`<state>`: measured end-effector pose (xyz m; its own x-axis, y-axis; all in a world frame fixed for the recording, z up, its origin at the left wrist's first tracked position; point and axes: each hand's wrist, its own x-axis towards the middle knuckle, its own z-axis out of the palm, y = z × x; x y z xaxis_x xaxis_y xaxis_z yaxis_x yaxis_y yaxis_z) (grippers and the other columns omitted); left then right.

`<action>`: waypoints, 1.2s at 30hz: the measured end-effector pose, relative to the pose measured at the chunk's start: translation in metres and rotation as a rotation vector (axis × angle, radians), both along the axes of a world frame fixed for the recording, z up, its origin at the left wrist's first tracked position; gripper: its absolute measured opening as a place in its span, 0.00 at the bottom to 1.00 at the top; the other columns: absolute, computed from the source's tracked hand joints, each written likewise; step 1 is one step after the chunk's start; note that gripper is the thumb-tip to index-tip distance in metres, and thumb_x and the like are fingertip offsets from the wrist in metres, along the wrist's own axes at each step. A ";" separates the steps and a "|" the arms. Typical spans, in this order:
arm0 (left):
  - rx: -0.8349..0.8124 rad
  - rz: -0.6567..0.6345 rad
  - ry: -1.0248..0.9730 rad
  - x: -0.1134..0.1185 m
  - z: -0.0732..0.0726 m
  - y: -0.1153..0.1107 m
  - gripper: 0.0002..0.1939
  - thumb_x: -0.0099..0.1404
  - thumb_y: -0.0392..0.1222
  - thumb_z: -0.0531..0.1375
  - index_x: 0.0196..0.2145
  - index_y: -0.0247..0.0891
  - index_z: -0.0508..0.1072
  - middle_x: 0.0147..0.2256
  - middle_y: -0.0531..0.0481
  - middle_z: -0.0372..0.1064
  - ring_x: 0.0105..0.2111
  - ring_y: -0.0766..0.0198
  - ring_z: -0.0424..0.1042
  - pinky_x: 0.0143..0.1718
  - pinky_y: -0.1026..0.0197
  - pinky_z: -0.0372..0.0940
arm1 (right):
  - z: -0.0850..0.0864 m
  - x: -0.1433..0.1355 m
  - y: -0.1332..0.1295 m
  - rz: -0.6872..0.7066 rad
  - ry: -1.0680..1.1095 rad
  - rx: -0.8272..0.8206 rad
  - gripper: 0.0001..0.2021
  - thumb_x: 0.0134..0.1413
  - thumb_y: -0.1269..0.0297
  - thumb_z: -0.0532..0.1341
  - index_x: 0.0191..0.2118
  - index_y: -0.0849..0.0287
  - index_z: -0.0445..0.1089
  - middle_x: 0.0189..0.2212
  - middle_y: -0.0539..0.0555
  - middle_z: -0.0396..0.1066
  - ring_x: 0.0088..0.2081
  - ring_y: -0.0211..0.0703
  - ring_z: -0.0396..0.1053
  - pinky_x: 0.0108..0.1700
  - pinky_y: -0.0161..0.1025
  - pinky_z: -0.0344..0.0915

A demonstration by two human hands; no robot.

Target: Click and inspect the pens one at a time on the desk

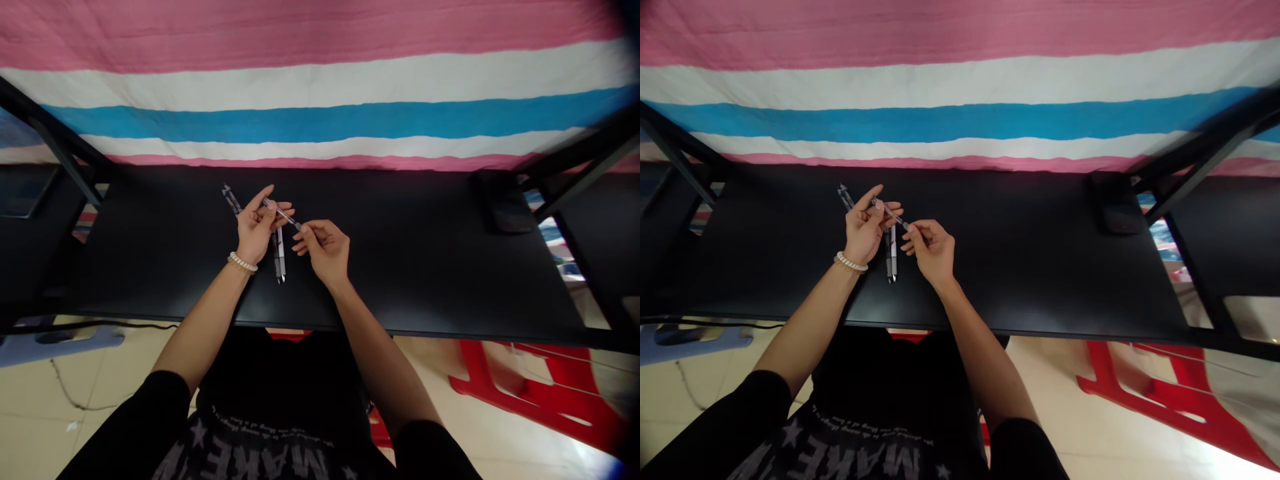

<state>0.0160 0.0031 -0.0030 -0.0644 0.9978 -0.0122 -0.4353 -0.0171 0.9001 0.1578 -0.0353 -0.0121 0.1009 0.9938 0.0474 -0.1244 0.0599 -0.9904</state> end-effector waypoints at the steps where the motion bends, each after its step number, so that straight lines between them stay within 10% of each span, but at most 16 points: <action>1: -0.002 0.009 -0.003 0.000 0.000 0.000 0.32 0.59 0.51 0.71 0.59 0.44 0.70 0.38 0.48 0.80 0.39 0.59 0.81 0.41 0.61 0.74 | -0.001 0.000 0.000 0.002 -0.003 0.003 0.20 0.54 0.44 0.67 0.39 0.56 0.69 0.27 0.49 0.77 0.23 0.37 0.76 0.23 0.33 0.73; 9: -0.019 0.064 -0.052 0.001 -0.002 0.002 0.42 0.60 0.49 0.71 0.66 0.49 0.58 0.36 0.51 0.81 0.38 0.61 0.81 0.44 0.60 0.74 | -0.006 0.000 -0.001 0.044 -0.071 0.145 0.20 0.55 0.45 0.67 0.44 0.54 0.73 0.40 0.54 0.78 0.36 0.43 0.80 0.41 0.42 0.79; 36: 0.010 0.057 -0.026 -0.005 0.000 0.004 0.14 0.61 0.48 0.70 0.40 0.38 0.75 0.38 0.46 0.80 0.38 0.60 0.81 0.42 0.58 0.74 | 0.000 0.006 0.001 0.068 -0.075 0.001 0.23 0.50 0.40 0.68 0.38 0.58 0.76 0.24 0.49 0.75 0.22 0.36 0.73 0.21 0.32 0.69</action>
